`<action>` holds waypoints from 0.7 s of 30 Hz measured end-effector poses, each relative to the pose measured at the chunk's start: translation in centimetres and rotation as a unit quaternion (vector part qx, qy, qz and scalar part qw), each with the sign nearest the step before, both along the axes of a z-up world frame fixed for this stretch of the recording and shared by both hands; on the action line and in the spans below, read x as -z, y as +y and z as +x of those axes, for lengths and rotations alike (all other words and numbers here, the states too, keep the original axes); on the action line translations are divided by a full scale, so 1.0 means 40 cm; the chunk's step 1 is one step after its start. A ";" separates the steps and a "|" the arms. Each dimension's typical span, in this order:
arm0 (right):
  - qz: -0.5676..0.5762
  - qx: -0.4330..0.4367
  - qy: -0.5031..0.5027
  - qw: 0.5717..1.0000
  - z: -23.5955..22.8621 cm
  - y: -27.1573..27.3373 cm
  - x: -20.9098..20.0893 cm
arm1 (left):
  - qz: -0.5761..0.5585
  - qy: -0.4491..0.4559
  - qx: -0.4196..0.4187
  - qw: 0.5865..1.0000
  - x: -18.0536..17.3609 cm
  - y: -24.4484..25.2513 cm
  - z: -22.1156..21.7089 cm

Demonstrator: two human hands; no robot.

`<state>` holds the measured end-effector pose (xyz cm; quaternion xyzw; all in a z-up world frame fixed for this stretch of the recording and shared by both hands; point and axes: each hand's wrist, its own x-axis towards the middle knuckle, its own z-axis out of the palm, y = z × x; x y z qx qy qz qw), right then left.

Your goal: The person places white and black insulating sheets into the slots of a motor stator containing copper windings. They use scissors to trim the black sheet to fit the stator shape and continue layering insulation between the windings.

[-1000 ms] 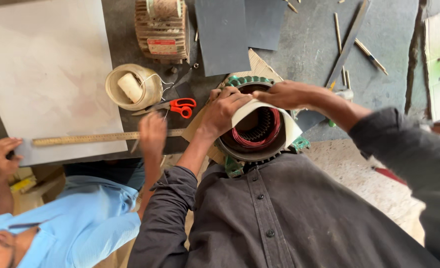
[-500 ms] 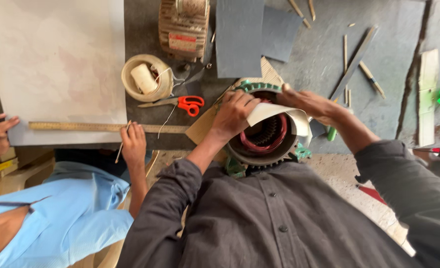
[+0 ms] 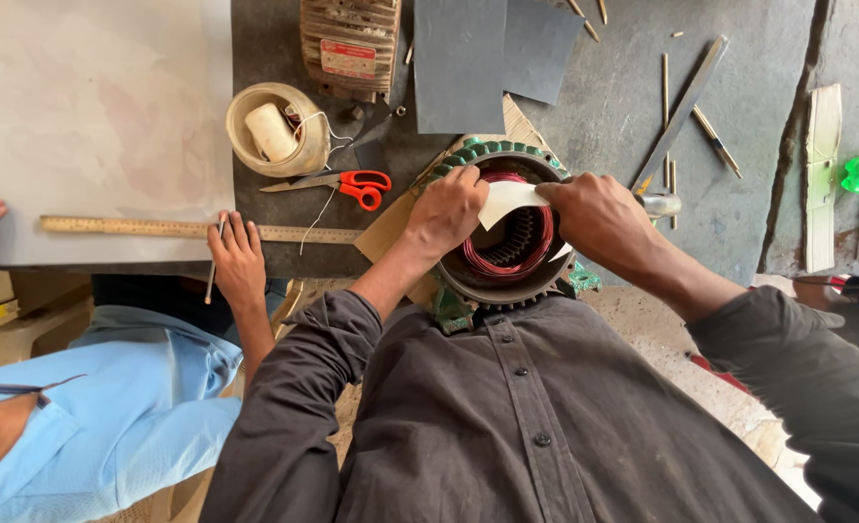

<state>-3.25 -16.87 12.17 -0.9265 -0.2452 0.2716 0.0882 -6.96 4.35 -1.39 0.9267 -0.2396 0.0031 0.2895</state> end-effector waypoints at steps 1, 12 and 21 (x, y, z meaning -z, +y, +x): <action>0.019 0.008 0.009 1.000 0.005 0.001 0.005 | 0.014 -0.001 0.002 1.000 0.001 0.002 0.001; 0.271 0.150 -0.210 0.927 -0.178 -0.157 0.065 | -0.053 -0.013 -0.135 0.989 -0.045 0.003 -0.063; 0.270 0.245 -0.267 0.892 -0.239 -0.127 0.285 | -0.005 -0.001 -0.096 0.995 -0.031 0.002 -0.022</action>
